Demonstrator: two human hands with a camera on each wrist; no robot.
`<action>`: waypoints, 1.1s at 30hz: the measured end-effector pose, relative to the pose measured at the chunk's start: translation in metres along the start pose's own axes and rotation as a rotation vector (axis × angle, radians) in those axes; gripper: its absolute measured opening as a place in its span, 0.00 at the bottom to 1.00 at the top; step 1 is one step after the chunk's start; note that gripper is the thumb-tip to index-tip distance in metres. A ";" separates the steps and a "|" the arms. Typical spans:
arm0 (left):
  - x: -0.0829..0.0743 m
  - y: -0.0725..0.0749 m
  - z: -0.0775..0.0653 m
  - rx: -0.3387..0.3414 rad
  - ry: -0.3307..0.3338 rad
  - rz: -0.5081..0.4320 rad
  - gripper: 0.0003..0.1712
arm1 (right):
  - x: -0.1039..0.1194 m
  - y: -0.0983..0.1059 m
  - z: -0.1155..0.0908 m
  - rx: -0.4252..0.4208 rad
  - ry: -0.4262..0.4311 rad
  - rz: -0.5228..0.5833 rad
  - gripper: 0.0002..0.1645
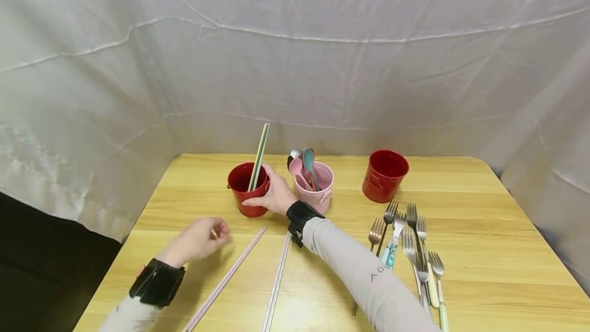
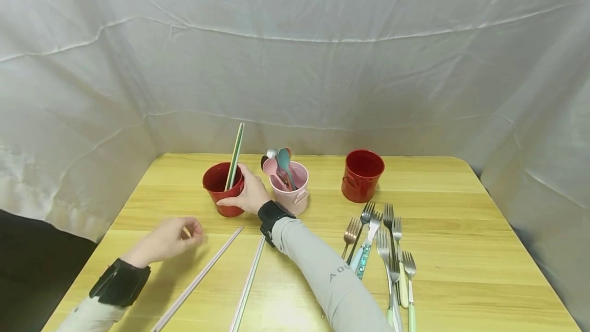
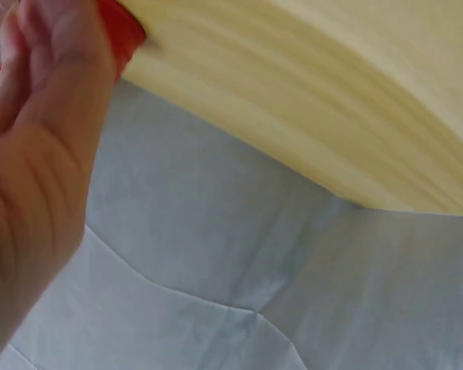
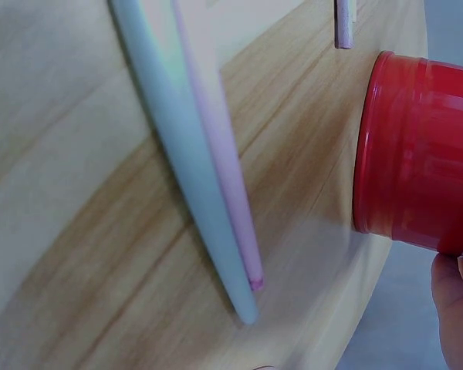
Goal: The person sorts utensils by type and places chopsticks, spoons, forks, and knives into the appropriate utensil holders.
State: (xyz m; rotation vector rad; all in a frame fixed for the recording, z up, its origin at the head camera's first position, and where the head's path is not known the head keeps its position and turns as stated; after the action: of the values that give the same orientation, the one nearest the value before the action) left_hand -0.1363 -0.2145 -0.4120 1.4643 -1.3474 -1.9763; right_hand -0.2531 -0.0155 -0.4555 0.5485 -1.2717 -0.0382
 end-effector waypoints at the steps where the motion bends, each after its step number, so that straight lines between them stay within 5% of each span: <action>1: -0.001 -0.003 -0.003 0.027 0.013 -0.010 0.07 | 0.000 0.000 0.000 0.001 -0.004 -0.002 0.53; 10: -0.009 -0.023 -0.017 0.179 0.181 -0.027 0.17 | 0.020 0.005 -0.008 0.002 -0.027 -0.006 0.52; 25: -0.013 -0.035 -0.019 0.186 0.138 0.040 0.19 | 0.003 0.001 -0.002 0.004 -0.024 -0.014 0.53; 33: -0.013 -0.036 -0.013 0.158 0.199 0.076 0.14 | 0.003 0.001 -0.002 0.005 -0.043 -0.017 0.53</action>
State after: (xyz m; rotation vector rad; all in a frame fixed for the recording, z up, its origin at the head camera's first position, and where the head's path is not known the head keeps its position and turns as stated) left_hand -0.1103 -0.1936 -0.4349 1.6063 -1.4736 -1.6608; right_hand -0.2511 -0.0147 -0.4525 0.5653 -1.3093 -0.0618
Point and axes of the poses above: each hand's wrist, its own z-axis towards the middle knuckle, its own y-axis out of the back of the hand, x = y × z, the point moved 1 cm from there along z, towards the middle knuckle, and after that the axes turned 8 degrees about -y, right-handed, at the moved point
